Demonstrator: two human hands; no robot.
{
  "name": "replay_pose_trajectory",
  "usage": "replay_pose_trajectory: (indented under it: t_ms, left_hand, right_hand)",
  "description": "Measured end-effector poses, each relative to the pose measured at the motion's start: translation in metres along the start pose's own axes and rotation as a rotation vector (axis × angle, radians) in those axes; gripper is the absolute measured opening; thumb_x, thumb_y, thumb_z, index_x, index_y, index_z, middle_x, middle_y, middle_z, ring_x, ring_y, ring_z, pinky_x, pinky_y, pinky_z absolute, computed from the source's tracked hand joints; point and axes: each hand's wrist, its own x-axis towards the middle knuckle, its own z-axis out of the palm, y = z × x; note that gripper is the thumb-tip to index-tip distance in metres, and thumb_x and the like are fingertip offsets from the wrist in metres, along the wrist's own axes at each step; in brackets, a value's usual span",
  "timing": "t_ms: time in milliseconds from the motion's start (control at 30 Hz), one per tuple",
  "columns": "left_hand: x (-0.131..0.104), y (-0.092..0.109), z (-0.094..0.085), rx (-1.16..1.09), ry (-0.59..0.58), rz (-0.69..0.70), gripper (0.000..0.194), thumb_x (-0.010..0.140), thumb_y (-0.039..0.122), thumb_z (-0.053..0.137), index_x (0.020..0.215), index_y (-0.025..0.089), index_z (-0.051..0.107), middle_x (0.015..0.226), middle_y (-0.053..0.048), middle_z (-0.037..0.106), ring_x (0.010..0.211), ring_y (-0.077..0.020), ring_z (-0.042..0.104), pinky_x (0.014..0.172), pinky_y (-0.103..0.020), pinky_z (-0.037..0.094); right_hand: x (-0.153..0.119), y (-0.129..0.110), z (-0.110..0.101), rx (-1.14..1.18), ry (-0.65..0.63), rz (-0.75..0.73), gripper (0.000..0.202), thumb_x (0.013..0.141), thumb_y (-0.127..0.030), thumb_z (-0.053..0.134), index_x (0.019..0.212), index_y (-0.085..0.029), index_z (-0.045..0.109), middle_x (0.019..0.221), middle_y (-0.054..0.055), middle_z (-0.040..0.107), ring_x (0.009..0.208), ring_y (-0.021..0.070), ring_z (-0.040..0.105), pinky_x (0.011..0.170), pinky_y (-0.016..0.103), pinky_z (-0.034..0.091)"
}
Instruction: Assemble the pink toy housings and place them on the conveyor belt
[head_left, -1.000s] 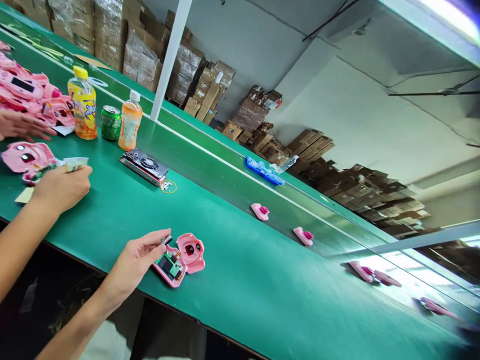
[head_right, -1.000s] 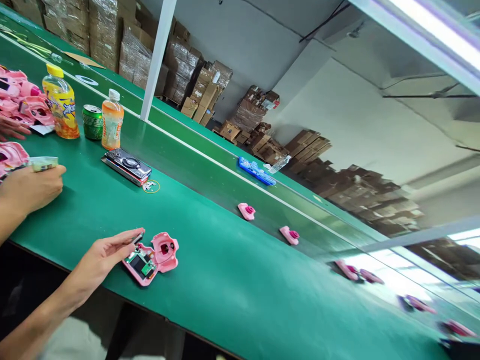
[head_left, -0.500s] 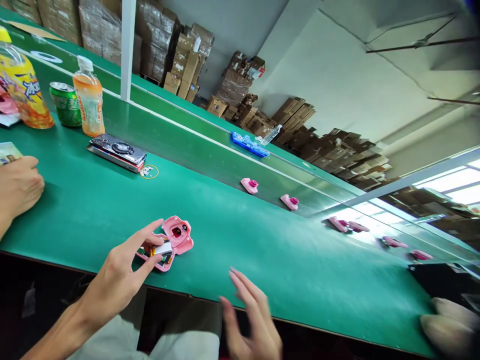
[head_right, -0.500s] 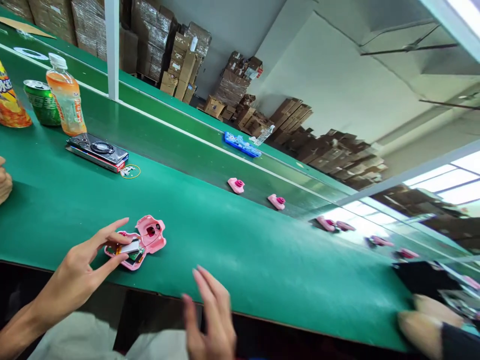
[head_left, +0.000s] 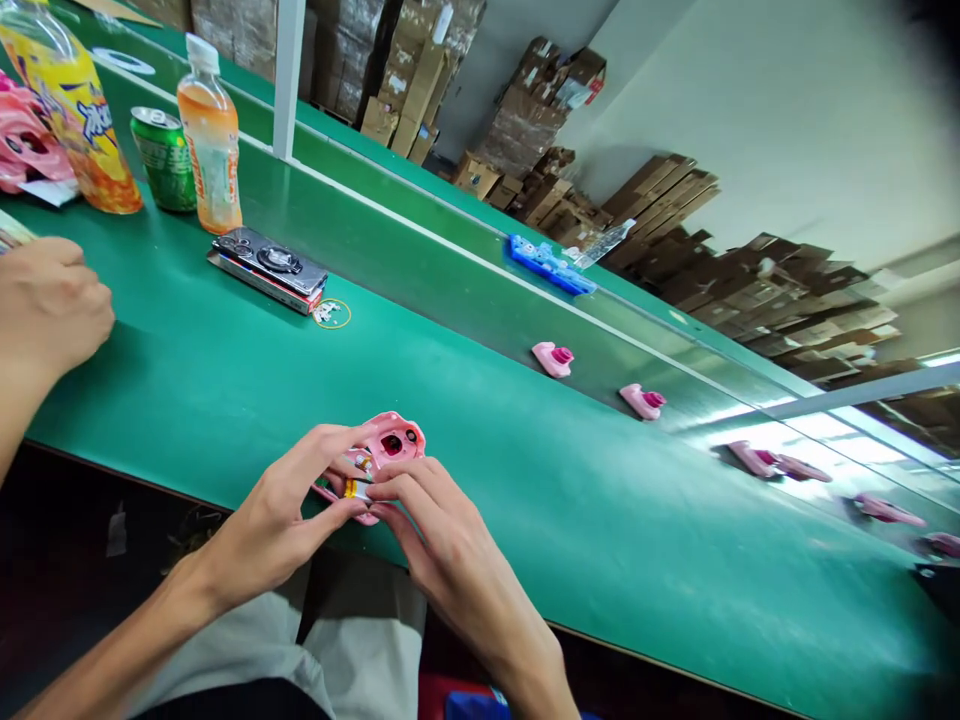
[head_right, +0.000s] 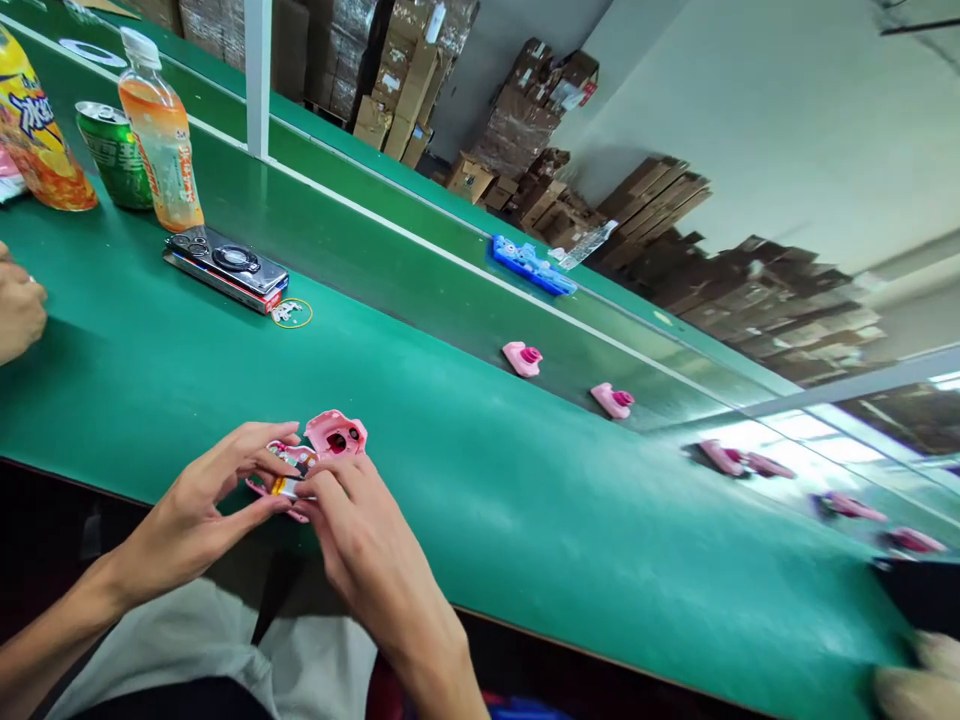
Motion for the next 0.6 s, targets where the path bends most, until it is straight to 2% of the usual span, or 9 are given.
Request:
replay_pose_trajectory:
  t_ms: [100,167,267,367,433,500,600]
  left_hand:
    - [-0.001,0.001,-0.003,-0.003,-0.030,-0.003,0.062,0.095,0.025,0.068,0.148,0.043,0.041,0.143,-0.002,0.053,0.112,-0.0152,0.065,0.089,-0.023,0.059]
    - [-0.002,0.002,-0.005,0.073,-0.031,-0.012,0.061,0.092,0.027,0.071,0.146,0.041,0.045,0.150,-0.003,0.047,0.125,-0.0202,0.059,0.096,-0.029,0.058]
    - [-0.003,0.001,-0.003,0.253,0.098,-0.065,0.045,0.095,0.026,0.067,0.138,0.035,0.056,0.152,-0.006,0.044,0.130,-0.0245,0.055,0.103,-0.039,0.054]
    - [-0.002,-0.004,0.004,0.308,0.120,-0.042,0.028,0.099,0.023,0.059,0.125,0.030,0.067,0.132,-0.006,0.061,0.117,-0.0219,0.061,0.096,-0.038,0.056]
    - [-0.001,-0.006,0.010,0.300,0.120,0.003,0.023,0.102,0.020,0.053,0.115,0.025,0.071,0.114,-0.005,0.068,0.108,-0.0199,0.063,0.090,-0.034,0.057]
    - [-0.001,-0.008,0.015,0.305,0.165,0.010,0.021,0.102,0.017,0.052,0.107,0.021,0.072,0.104,-0.006,0.071,0.100,-0.0192,0.064,0.086,-0.033,0.057]
    - [-0.001,-0.008,0.018,0.324,0.202,-0.013,0.018,0.101,0.017,0.054,0.102,0.019,0.072,0.102,-0.006,0.073,0.097,-0.0195,0.066,0.085,-0.033,0.056]
  right_hand:
    - [-0.001,0.000,0.003,0.024,0.002,0.029,0.022,0.101,-0.006,0.043,0.111,-0.021,0.055,0.117,0.008,0.061,0.112,0.0205,0.058,0.097,0.039,0.055]
    - [-0.001,-0.001,0.002,0.022,0.015,0.050,0.020,0.102,-0.007,0.044,0.111,-0.022,0.054,0.117,0.008,0.060,0.111,0.0203,0.059,0.095,0.037,0.055]
    - [-0.002,-0.002,0.000,-0.006,0.043,0.059,0.017,0.103,-0.009,0.044,0.107,-0.022,0.054,0.111,0.006,0.061,0.106,0.0190,0.061,0.092,0.035,0.057]
    - [-0.002,-0.004,0.001,-0.042,0.077,0.032,0.023,0.103,-0.009,0.043,0.117,-0.023,0.055,0.116,0.007,0.062,0.111,0.0192,0.061,0.094,0.034,0.057]
    - [-0.004,-0.005,0.005,-0.085,0.108,0.014,0.029,0.103,-0.011,0.042,0.125,-0.023,0.055,0.119,0.009,0.062,0.114,0.0209,0.061,0.098,0.039,0.058]
    - [-0.009,-0.006,0.011,-0.137,0.154,0.014,0.030,0.103,-0.012,0.041,0.127,-0.023,0.057,0.117,0.010,0.063,0.115,0.0229,0.062,0.102,0.045,0.056]
    - [-0.017,-0.006,0.023,-0.218,0.189,0.025,0.030,0.102,-0.010,0.043,0.126,-0.020,0.059,0.109,0.010,0.062,0.114,0.0240,0.062,0.110,0.055,0.050]
